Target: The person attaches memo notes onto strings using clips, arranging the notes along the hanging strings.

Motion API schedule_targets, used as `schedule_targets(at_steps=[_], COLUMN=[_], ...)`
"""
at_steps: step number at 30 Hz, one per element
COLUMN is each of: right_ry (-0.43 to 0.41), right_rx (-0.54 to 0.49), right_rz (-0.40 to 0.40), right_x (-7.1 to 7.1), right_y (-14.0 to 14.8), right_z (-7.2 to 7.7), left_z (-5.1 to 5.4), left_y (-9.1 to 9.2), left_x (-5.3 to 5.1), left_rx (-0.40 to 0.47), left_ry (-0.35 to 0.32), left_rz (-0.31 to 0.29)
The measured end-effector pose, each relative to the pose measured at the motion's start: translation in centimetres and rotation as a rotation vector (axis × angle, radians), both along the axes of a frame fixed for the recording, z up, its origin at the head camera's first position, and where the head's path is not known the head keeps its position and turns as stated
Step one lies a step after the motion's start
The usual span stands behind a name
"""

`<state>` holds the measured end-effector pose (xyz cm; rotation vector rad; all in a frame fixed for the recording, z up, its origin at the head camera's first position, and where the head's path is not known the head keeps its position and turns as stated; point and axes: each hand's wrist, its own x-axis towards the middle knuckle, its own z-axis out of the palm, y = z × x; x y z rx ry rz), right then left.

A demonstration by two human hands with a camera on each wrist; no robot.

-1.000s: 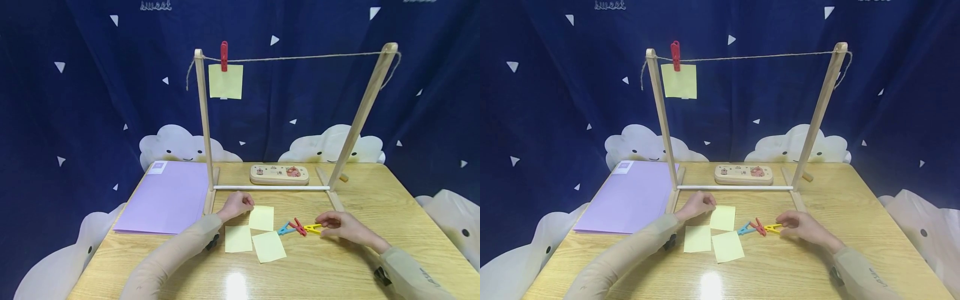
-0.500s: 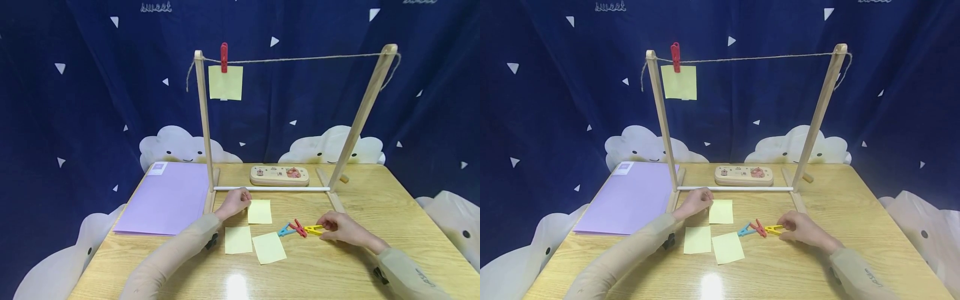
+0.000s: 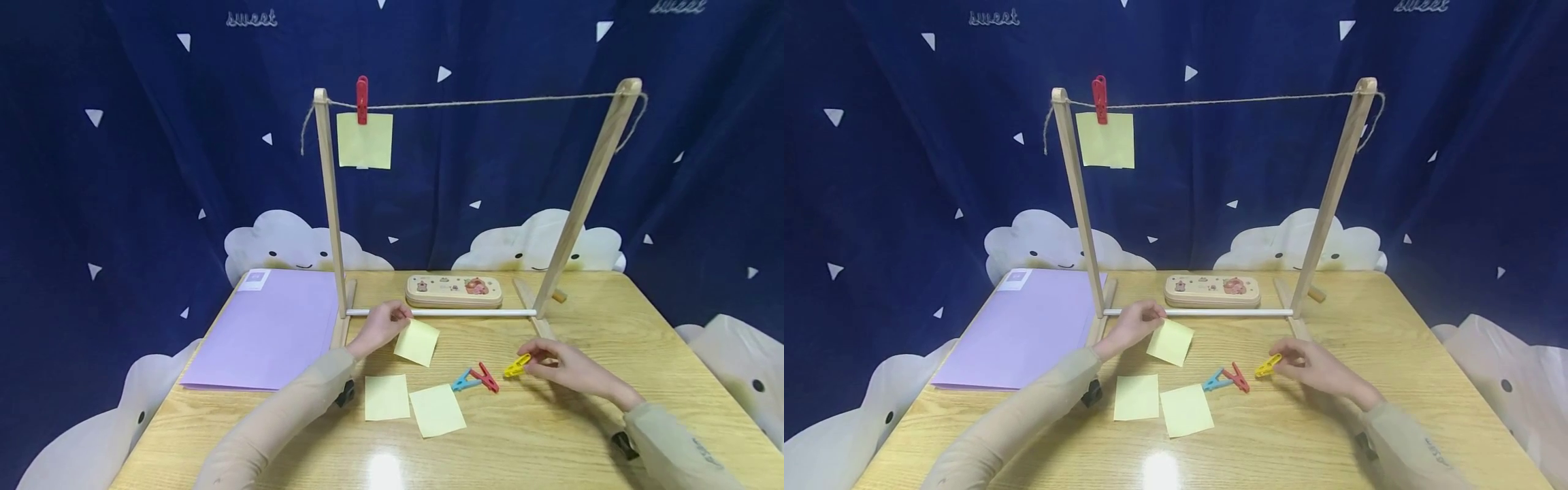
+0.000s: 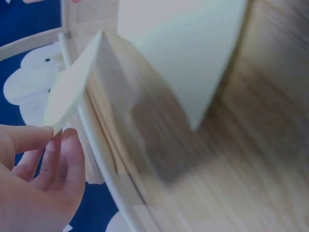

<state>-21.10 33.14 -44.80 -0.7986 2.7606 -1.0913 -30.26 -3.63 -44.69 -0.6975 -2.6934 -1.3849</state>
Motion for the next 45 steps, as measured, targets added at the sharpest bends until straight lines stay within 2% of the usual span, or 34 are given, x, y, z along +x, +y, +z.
schedule_targets(at_steps=[4, 9, 15, 19, 23, 25, 30, 34, 39, 45], right_ry=[-0.009, -0.027, 0.005, 0.097, 0.157, 0.165, 0.192, 0.243, 0.317, 0.37], right_rx=[-0.001, -0.031, -0.071, -0.062, -0.06, -0.052, -0.048, -0.093, -0.129, -0.209], right_rz=[0.021, 0.008, -0.033, -0.047, -0.059, -0.092, -0.155, -0.099, -0.072, -0.094], right_x=[-0.4, -1.0, -1.5, -2.5, -3.6, -4.0, -4.9, -5.7, -6.5, -7.5], right_y=[-0.1, -0.5, -0.7, -0.4, -0.5, -1.0, -2.9, -4.4, -6.4, -8.5], right_z=[0.9, 2.1, 5.4, 9.1, 14.0, 16.7, 22.7, 26.5, 30.1, 33.4], left_z=[1.2, 3.4, 6.5, 9.3, 12.5, 14.2, 18.6, 21.7, 24.5, 26.4], left_y=[0.4, 0.9, 1.2, 1.4, 1.4, 1.4, 1.4, 1.5, 1.8, 2.0], left_x=[0.0, 0.1, -0.4, -0.7, -1.0, -1.1, -1.0, -0.9, -1.0, -1.7], left_rx=[0.02, 0.07, 0.115, 0.135, 0.152, 0.167, 0.266, 0.369, 0.497, 0.61], left_ry=[-0.001, 0.01, 0.046, 0.075, 0.123, 0.147, 0.207, 0.261, 0.305, 0.352], left_rz=[0.008, 0.003, -0.003, 0.004, 0.018, 0.03, 0.034, 0.048, 0.076, 0.155])
